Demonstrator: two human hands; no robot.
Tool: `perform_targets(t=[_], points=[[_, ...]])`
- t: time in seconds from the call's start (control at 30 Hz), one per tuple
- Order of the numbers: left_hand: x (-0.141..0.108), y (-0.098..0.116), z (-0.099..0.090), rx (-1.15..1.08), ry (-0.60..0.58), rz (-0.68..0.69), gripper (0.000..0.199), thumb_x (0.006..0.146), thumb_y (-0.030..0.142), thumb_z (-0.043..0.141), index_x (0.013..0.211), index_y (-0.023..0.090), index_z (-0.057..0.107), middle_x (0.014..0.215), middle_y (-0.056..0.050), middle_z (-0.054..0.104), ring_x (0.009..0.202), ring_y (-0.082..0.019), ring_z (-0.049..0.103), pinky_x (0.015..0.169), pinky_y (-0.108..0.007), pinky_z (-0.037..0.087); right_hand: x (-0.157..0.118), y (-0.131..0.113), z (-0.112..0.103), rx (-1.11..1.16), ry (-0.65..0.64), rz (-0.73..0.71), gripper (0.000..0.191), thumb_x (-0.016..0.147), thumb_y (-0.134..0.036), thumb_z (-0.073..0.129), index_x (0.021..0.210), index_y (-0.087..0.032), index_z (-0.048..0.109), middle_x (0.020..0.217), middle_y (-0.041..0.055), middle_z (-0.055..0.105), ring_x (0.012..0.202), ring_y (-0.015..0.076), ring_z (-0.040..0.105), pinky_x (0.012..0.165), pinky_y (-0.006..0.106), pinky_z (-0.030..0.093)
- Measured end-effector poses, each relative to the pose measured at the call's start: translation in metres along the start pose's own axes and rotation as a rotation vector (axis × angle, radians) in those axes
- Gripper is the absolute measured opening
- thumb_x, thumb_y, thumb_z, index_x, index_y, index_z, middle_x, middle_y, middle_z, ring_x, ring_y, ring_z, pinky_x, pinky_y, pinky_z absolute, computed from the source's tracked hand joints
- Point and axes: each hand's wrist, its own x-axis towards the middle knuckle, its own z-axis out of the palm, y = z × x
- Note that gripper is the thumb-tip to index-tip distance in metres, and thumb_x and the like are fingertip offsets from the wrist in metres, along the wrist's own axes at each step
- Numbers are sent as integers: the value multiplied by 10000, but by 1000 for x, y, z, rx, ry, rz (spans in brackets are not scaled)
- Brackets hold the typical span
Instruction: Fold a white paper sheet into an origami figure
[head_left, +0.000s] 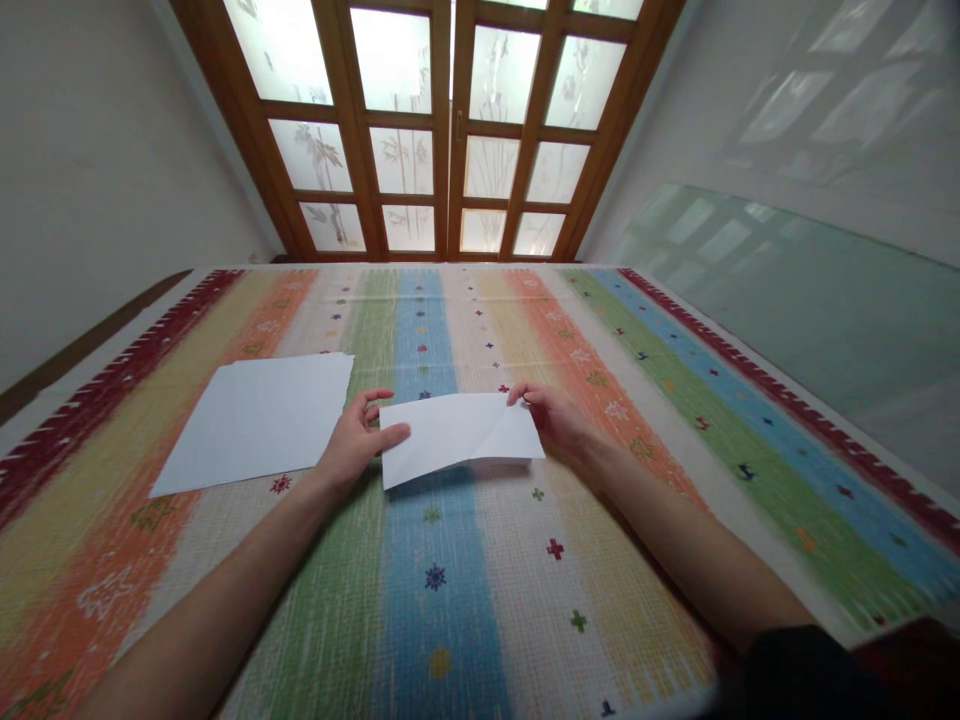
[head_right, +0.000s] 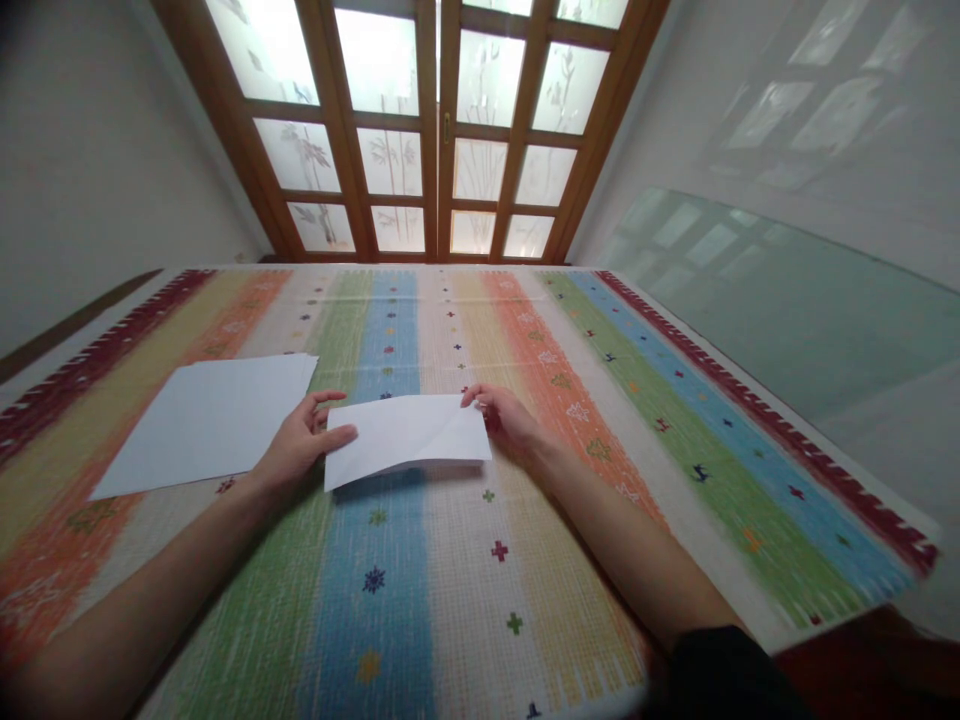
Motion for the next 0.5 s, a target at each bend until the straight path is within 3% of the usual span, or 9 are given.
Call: perform_targets(t=[0.1, 0.23, 0.37, 0.5], points=[[-1, -1, 1, 46, -3, 16, 669, 567, 315, 825, 1153, 171, 537, 922, -62, 699, 709, -194, 683, 631, -305, 533, -1, 0, 2, -151, 37, -56, 309, 636, -236, 646, 928, -234, 546, 859, 7, 598, 635, 138, 554, 527, 259, 439], [-1, -4, 0, 132, -25, 8, 414, 611, 404, 784, 899, 136, 657, 739, -43, 690, 618, -174, 631, 550, -268, 485, -1, 2, 3, -283, 26, -137, 544, 612, -183, 680, 1126, -262, 521, 1081, 54, 580, 765, 157, 598, 587, 272, 480], [1, -8, 0, 214, -24, 31, 400, 711, 547, 662, 633, 157, 613, 523, 4, 581, 459, -126, 506, 445, -232, 385, 3, 5, -1, -303, 72, -184, 550, 645, -223, 670, 1164, -262, 495, 983, 54, 593, 831, 197, 614, 655, 318, 512], [2, -8, -3, 349, -108, 4, 494, 800, 625, 490, 553, 198, 515, 431, 6, 501, 371, -135, 453, 404, -246, 354, 7, 7, -6, -291, 115, -195, 544, 657, -263, 673, 1167, -247, 486, 864, 17, 592, 757, 185, 614, 621, 311, 501]])
